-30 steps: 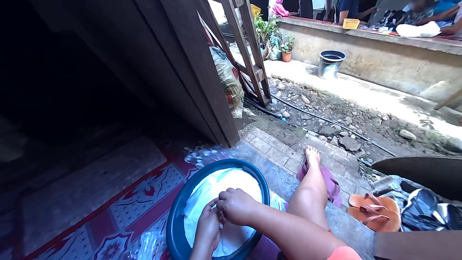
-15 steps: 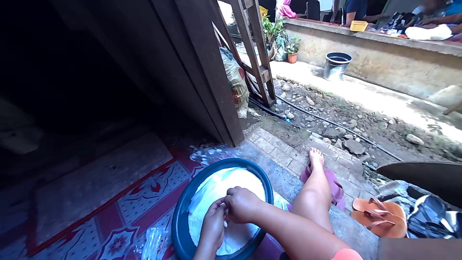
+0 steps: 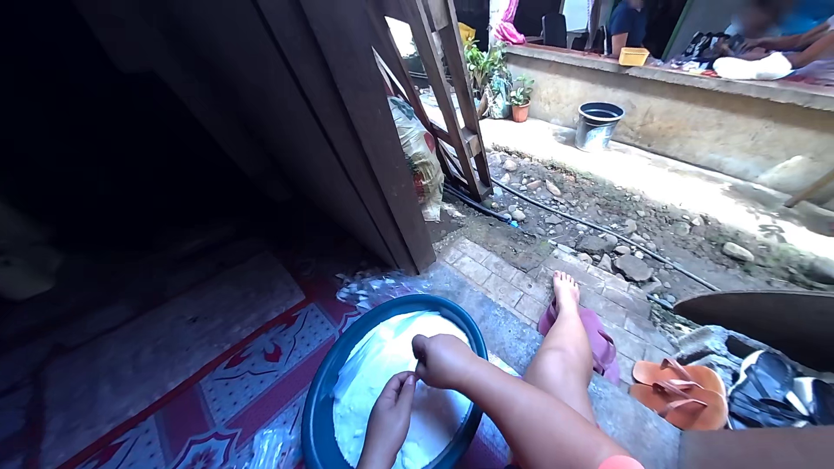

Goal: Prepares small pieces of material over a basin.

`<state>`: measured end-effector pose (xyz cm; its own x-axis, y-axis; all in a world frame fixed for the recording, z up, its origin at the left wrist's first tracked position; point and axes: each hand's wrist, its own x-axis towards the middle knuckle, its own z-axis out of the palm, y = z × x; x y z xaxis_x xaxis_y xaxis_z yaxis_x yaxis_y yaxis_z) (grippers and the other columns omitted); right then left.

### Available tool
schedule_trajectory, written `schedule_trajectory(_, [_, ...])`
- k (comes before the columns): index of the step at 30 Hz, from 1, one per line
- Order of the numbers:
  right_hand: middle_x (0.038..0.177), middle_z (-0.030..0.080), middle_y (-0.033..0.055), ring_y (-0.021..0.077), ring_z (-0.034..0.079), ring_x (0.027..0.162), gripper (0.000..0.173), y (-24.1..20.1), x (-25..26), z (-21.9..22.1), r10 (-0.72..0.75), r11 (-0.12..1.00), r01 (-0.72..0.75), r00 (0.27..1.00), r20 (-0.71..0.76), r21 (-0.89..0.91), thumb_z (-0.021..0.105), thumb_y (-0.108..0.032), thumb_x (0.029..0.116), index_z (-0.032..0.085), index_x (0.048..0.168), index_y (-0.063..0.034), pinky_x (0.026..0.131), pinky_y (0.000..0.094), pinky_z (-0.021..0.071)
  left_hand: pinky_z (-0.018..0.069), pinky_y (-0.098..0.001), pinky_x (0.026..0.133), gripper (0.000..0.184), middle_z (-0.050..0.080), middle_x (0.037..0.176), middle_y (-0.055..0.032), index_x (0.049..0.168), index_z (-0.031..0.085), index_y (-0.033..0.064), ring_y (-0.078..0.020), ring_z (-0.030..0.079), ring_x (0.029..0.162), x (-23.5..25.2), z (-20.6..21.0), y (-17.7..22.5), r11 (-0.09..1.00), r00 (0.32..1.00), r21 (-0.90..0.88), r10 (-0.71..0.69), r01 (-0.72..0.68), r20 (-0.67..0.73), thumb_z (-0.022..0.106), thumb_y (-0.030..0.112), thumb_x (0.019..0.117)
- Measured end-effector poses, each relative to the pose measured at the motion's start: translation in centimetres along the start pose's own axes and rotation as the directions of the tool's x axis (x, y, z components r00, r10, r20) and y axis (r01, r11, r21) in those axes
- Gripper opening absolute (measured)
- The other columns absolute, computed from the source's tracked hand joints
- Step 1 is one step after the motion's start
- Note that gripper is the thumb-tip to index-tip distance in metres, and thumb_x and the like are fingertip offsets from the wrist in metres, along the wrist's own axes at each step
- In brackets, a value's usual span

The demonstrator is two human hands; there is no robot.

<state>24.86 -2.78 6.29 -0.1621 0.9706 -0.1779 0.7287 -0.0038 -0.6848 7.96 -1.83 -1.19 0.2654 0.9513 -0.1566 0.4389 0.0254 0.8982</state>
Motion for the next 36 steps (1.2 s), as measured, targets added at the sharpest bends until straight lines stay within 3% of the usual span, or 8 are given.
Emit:
schedule_trajectory(3, [0.100,0.072,0.0217,0.0402,0.070,0.101,0.022,-0.2,-0.4,-0.5,0.031,0.999,-0.032,0.999,-0.037,-0.023,0.056,-0.011,0.0978,0.065,0.116,-0.0013,0.086,0.0625,0.0538,0.0499,-0.0438,0.087,0.029,0.068,0.096,-0.0136,0.112,0.066,-0.0022,-0.0215,0.063,0.090,-0.9,0.0,1.3,0.990,0.998,0.129,0.041,-0.048,0.057,0.045,0.017,0.1090])
schedule_trajectory(11, [0.107,0.072,0.0196,0.0362,0.070,0.108,0.025,0.3,-1.3,-2.7,0.097,0.995,-0.092,0.980,-0.174,0.035,0.050,-0.013,0.1022,0.064,0.120,-0.0030,0.092,0.0580,0.0537,0.0444,-0.0408,0.066,0.030,0.054,0.075,-0.0082,0.110,0.063,-0.0009,-0.0191,0.050,0.066,-2.0,0.4,3.1,0.968,0.997,0.239,0.062,-0.072,0.045,0.042,0.020,0.1098])
schedule_trajectory(18, [0.105,0.072,0.0197,0.0360,0.070,0.105,0.026,0.0,-2.1,-4.1,0.182,0.983,-0.171,0.946,-0.269,0.067,0.047,-0.014,0.1045,0.063,0.120,-0.0028,0.090,0.0561,0.0543,0.0406,-0.0344,0.060,0.026,0.047,0.069,-0.0019,0.107,0.064,0.0013,-0.0133,0.044,0.060,-2.3,0.7,3.2,0.981,0.997,0.177,0.066,-0.073,0.045,0.045,0.019,0.1085])
schedule_trajectory(21, [0.106,0.072,0.0186,0.0351,0.071,0.105,0.026,0.2,-1.8,-3.9,0.213,0.977,-0.200,0.935,-0.284,0.073,0.047,-0.016,0.1046,0.063,0.121,-0.0048,0.090,0.0560,0.0548,0.0431,-0.0356,0.061,0.026,0.054,0.069,-0.0021,0.107,0.068,0.0042,-0.0135,0.048,0.060,-1.9,0.8,2.3,0.984,0.995,0.154,0.089,-0.094,0.035,0.048,0.022,0.1079])
schedule_trajectory(24, [0.103,0.073,0.0163,0.0330,0.072,0.102,0.026,0.6,-0.9,-3.2,0.207,0.978,-0.200,0.929,-0.307,0.056,0.047,-0.019,0.1040,0.064,0.119,-0.0061,0.088,0.0548,0.0560,0.0493,-0.0362,0.066,0.026,0.063,0.074,-0.0005,0.106,0.071,0.0094,-0.0121,0.057,0.065,-1.6,1.0,1.4,0.981,0.992,0.148,0.125,-0.123,-0.005,0.051,0.025,0.1064])
schedule_trajectory(29, [0.094,0.073,0.0140,0.0307,0.073,0.093,0.023,1.0,-0.7,-2.4,0.158,0.987,-0.155,0.906,-0.393,0.040,0.050,-0.020,0.1021,0.066,0.113,-0.0063,0.082,0.0533,0.0574,0.0520,-0.0262,0.076,0.027,0.072,0.090,0.0041,0.107,0.074,0.0130,-0.0050,0.064,0.078,-1.2,1.5,-0.4,0.983,0.984,0.056,0.179,-0.177,-0.023,0.050,0.026,0.1058])
schedule_trajectory(33, [0.088,0.073,0.0110,0.0280,0.073,0.084,0.021,2.3,-0.5,-2.6,0.107,0.994,-0.101,0.828,-0.550,0.042,0.053,-0.019,0.0986,0.067,0.109,-0.0068,0.076,0.0527,0.0589,0.0432,-0.0228,0.062,0.032,0.057,0.071,0.0065,0.097,0.071,0.0131,-0.0047,0.050,0.061,-1.5,1.6,-1.7,0.977,0.977,0.025,0.210,-0.211,0.041,0.044,0.025,0.1070])
schedule_trajectory(36, [0.085,0.073,0.0060,0.0211,0.072,0.079,0.020,3.3,-0.8,-2.7,0.046,0.999,-0.033,0.771,-0.635,0.033,0.055,-0.019,0.0968,0.069,0.106,-0.0077,0.072,0.0464,0.0604,0.0447,-0.0235,0.061,0.035,0.055,0.068,0.0065,0.093,0.068,0.0136,-0.0048,0.051,0.061,-2.1,1.4,-1.8,0.973,0.970,0.026,0.228,-0.231,0.081,0.041,0.028,0.1080])
